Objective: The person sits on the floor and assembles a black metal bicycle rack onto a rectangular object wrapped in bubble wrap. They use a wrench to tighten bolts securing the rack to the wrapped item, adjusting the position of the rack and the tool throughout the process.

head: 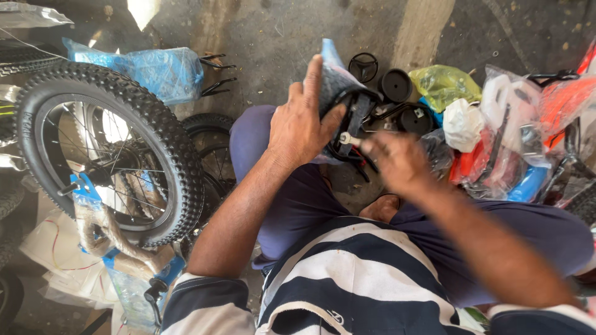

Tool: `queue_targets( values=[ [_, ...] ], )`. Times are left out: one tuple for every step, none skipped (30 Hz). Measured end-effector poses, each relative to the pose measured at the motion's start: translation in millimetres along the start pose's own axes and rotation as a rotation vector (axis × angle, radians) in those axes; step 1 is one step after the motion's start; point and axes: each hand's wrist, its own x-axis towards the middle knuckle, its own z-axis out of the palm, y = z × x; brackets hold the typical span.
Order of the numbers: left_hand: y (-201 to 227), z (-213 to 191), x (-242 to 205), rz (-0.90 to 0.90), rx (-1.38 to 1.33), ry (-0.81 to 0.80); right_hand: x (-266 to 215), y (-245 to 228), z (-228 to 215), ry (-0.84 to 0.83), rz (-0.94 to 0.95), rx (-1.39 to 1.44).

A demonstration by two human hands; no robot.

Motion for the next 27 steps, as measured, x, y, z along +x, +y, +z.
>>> queue_targets(
  values=[
    [1, 0, 2, -0.040, -0.004, 0.005, -16, -6, 20, 0.048, 0.288, 0.198],
    [2, 2, 2, -0.002, 0.008, 0.006, -17, 0, 17, 0.019, 0.279, 0.176],
    [1, 1, 2, 0.036, 0.029, 0.010, -16, 5, 14, -0.009, 0.264, 0.161],
    [0, 0, 1, 0.073, 0.050, 0.014, -14, 8, 7, -0.036, 0.249, 0.146],
    [-1, 0, 1, 0.076, 0.039, 0.014, -14, 9, 1, -0.059, 0.242, 0.133],
    [-3, 0, 0, 0.078, 0.028, 0.014, -12, 9, -4, -0.082, 0.234, 0.120],
    [-3, 1, 1, 0.082, 0.013, 0.015, -10, 7, -10, -0.105, 0.228, 0.102],
    [-3, 3, 1, 0.092, 0.017, 0.020, -2, 5, -18, -0.045, 0.005, -0.029],
    [-2, 5, -1, 0.098, 0.021, 0.021, 8, 4, -31, 0.008, -0.215, -0.158],
    [-1, 7, -2, 0.105, 0.025, 0.021, 18, 1, -43, 0.059, -0.435, -0.287],
    [0, 7, -3, 0.094, 0.024, 0.002, 27, -5, -50, 0.020, -0.476, -0.375],
    [2, 8, -4, 0.083, 0.024, -0.017, 35, -13, -55, -0.020, -0.516, -0.463],
    [4, 7, -4, 0.072, 0.025, -0.035, 43, -21, -59, -0.059, -0.556, -0.552],
    [4, 5, -4, 0.100, 0.031, -0.002, 50, -28, -64, -0.051, -0.604, -0.597],
    [4, 4, -6, 0.127, 0.029, 0.023, 52, -32, -67, -0.049, -0.644, -0.642],
    [4, 4, -7, 0.153, 0.028, 0.048, 53, -35, -69, -0.048, -0.685, -0.686],
    [5, 4, -7, 0.137, 0.025, 0.019, 53, -36, -69, -0.051, -0.694, -0.696],
    [5, 4, -7, 0.122, 0.022, -0.010, 52, -34, -69, -0.054, -0.703, -0.705],
    [4, 3, -6, 0.105, 0.019, -0.038, 53, -29, -66, -0.057, -0.714, -0.713],
    [4, 3, -6, 0.103, 0.025, -0.029, 49, -22, -63, -0.048, -0.646, -0.634],
    [4, 4, -5, 0.102, 0.031, -0.022, 42, -13, -58, -0.039, -0.576, -0.556],
    [2, 4, -6, 0.100, 0.036, -0.014, 33, -5, -46, -0.031, -0.506, -0.479],
    [2, 5, -4, 0.090, 0.034, 0.005, 21, -1, -28, -0.045, -0.178, -0.294],
    [2, 5, -3, 0.080, 0.031, 0.023, 1, -1, -9, -0.058, 0.148, -0.107],
    [2, 4, -1, 0.065, 0.030, 0.052, -19, -7, 15, 0.030, 0.404, 0.239],
    [4, 5, 2, 0.059, 0.024, 0.035, -32, -12, 35, 0.115, 0.656, 0.589],
    [5, 7, 1, 0.051, 0.022, 0.005, -35, -7, 39, 0.066, 0.623, 0.686]
  ],
)
